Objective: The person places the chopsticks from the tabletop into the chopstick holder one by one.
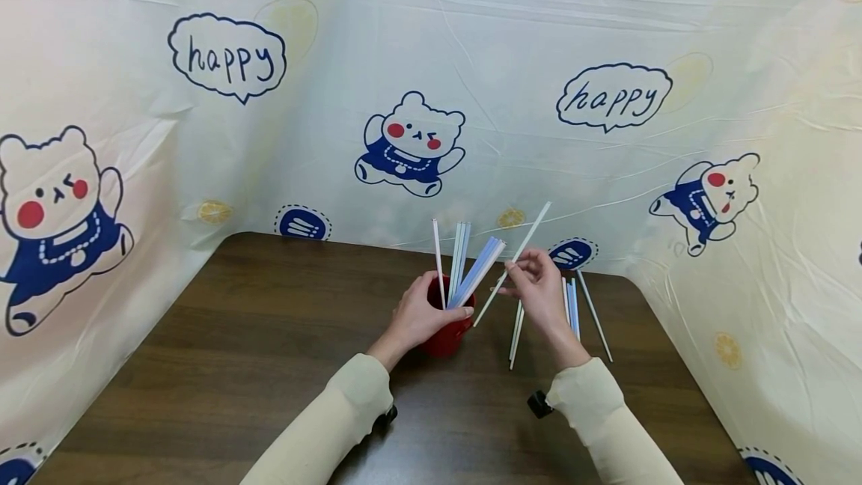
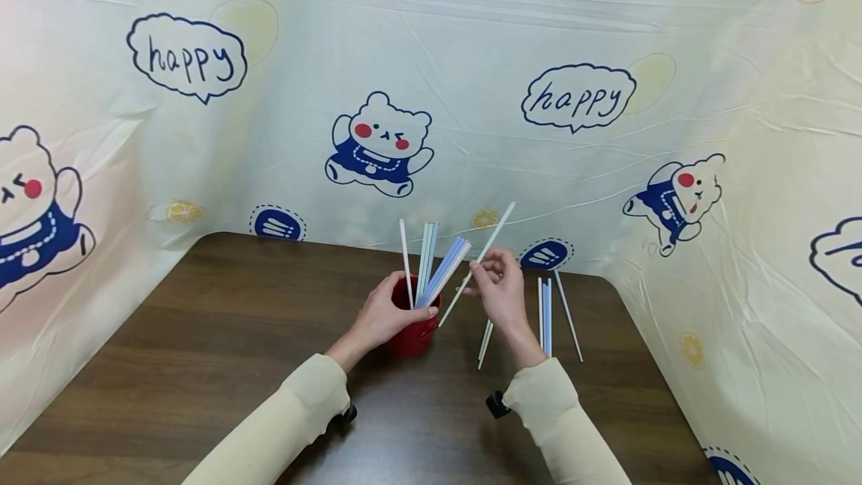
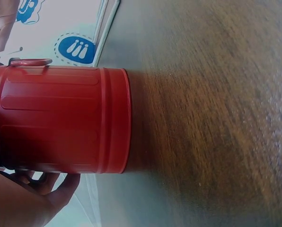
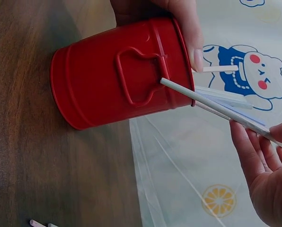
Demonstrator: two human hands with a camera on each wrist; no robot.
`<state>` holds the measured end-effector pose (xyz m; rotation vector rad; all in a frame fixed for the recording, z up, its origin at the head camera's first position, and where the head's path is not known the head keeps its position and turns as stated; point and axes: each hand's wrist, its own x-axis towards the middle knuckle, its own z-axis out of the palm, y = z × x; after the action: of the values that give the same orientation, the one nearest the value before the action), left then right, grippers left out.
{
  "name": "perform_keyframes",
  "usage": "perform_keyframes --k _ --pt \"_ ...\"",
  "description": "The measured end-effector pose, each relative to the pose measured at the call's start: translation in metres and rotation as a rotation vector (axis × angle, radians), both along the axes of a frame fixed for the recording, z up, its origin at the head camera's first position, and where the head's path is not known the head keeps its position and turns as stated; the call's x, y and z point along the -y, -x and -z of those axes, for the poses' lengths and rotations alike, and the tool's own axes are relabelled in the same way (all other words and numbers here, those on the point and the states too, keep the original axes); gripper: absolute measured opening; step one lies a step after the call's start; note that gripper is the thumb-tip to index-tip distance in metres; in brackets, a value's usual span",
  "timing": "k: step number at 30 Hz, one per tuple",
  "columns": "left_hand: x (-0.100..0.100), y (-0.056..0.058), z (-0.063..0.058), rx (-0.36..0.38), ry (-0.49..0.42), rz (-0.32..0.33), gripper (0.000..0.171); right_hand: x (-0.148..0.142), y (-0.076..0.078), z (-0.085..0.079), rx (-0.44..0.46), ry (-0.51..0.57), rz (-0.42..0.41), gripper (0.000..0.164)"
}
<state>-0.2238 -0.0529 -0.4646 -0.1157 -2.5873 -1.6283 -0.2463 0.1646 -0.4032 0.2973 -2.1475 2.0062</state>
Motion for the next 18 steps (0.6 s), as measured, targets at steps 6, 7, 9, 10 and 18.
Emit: perform_keyframes --k 6,7,9,10,18 --pt "0.0006 -0.0002 0.0008 -0.004 0.008 0.005 0.075 0.0020 -0.0015 0.0046 0.001 -0.018 0.006 0.023" --pt "0.0006 -0.0003 0.0010 -0.003 0.010 0.007 0.076 0.0025 -0.0017 0.0056 -0.001 -0.019 0.008 0.023" --pt "0.0006 -0.0005 0.0011 -0.003 0.008 0.010 0.077 0.0036 -0.0019 0.0072 -0.001 -0.015 0.009 0.022" --pt "0.0005 -0.0004 0.0011 -0.002 0.008 0.010 0.077 0.0041 -0.0018 0.0078 -0.001 -0.013 0.009 0.021" --pt "0.0000 0.0007 0.0001 0.002 0.006 0.004 0.069 0.0051 -0.0002 0.0083 -0.020 -0.017 -0.010 0.026"
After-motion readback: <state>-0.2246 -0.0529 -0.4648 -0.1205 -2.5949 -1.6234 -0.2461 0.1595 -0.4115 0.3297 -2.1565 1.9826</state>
